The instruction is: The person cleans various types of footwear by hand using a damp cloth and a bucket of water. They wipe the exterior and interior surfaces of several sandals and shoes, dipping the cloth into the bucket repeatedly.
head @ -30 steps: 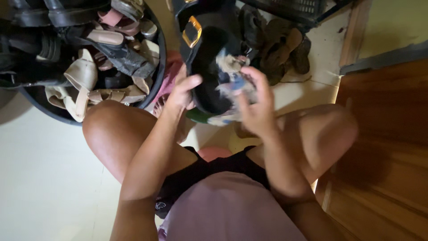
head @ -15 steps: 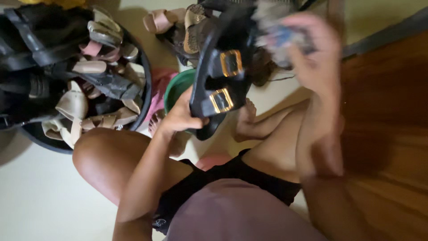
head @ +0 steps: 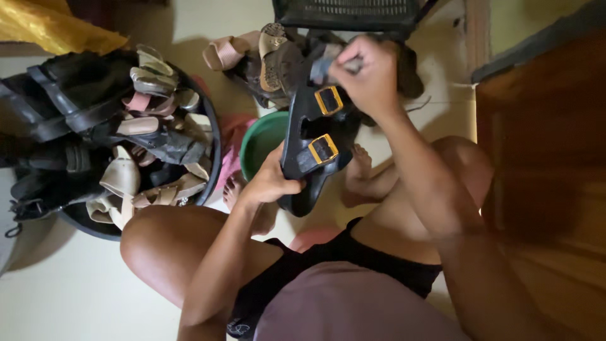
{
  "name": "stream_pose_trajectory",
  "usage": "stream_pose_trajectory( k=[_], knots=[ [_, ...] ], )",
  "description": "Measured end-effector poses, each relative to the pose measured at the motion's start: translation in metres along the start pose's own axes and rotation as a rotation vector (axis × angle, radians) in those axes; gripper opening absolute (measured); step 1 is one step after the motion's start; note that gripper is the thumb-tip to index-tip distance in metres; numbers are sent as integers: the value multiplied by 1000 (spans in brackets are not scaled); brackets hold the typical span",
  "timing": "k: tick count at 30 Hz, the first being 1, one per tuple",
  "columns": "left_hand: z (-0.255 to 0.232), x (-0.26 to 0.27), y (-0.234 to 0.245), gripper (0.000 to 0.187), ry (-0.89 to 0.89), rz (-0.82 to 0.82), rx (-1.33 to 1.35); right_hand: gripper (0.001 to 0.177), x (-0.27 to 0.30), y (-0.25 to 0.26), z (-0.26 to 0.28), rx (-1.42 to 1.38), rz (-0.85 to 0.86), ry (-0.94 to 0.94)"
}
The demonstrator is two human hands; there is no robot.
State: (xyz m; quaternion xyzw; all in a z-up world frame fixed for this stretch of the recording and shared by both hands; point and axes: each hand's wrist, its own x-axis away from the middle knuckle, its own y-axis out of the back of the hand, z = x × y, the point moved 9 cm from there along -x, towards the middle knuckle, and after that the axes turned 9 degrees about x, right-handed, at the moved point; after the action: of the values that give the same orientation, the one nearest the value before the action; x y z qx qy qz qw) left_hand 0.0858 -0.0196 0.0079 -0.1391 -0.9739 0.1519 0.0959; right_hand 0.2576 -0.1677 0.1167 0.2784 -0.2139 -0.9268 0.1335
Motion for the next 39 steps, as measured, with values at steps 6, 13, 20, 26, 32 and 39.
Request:
stream_pose_trajectory(
  k=[6,13,20,26,32,39],
  knots=[
    [10,6,-3,100,24,-19,176,31,-2,15,-38,273,-94,-149],
    [5,14,-8,92,1,76,-27,42,-3,24,21,55,176,342],
    [7,17,-2,88,63,-7,117,35,-1,23,7,121,48,269],
    [2,18,5,93,-94,4,95,34,4,23,-33,68,94,31],
    [17,20,24,90,-93,20,46,23,11,15,-48,-420,426,-360],
    [19,17,15,87,-39,61,158,25,-8,75,41,-513,72,-12]
  ],
)
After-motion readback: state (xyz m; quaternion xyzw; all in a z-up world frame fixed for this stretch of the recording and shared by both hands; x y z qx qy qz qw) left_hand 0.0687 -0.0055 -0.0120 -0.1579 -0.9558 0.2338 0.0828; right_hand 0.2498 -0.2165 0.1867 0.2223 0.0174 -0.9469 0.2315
